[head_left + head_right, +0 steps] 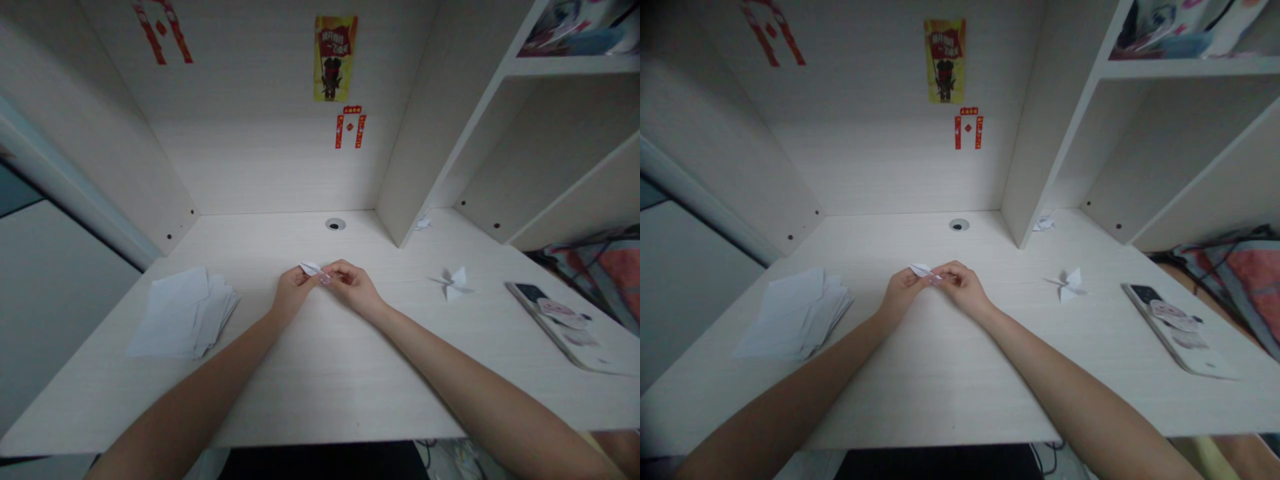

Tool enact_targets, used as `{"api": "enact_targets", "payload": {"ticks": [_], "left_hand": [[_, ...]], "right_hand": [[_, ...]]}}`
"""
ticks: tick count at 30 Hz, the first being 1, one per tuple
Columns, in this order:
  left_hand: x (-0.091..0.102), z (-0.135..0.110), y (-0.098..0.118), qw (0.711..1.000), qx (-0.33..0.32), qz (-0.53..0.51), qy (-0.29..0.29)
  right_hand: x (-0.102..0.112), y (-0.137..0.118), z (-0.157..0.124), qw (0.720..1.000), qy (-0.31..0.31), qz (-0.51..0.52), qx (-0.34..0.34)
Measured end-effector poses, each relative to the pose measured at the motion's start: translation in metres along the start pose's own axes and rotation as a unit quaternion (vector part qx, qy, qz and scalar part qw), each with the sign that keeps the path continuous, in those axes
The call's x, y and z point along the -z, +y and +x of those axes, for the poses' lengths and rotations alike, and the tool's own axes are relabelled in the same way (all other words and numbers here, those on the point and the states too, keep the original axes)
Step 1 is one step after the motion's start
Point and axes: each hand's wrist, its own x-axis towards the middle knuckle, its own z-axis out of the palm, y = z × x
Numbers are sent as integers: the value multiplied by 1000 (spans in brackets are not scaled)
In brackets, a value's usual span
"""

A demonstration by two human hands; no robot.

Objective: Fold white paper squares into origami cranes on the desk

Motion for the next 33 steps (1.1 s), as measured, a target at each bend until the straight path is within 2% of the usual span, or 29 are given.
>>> {"api": "enact_targets", "payload": {"ticks": [6, 14, 19, 25, 30, 33], "left_hand": [[1, 1, -1, 1000, 11, -18, 3], [1, 1, -1, 998, 37, -37, 17], [2, 1, -1, 998, 47, -20, 33], [3, 2, -1, 998, 39, -28, 30], [4, 5, -3, 999, 28, -21, 38], [5, 5, -5, 999, 27, -21, 32]], "right_hand": [[-3, 2, 0, 996, 2, 76, -36], [-2, 3, 3, 990, 51, 119, -62], [-2, 5, 3, 991, 65, 109, -52], [-1, 6, 1, 993, 35, 87, -66], [-1, 6, -1, 994, 39, 26, -98], [-1, 7, -2, 995, 30, -17, -92]]}}
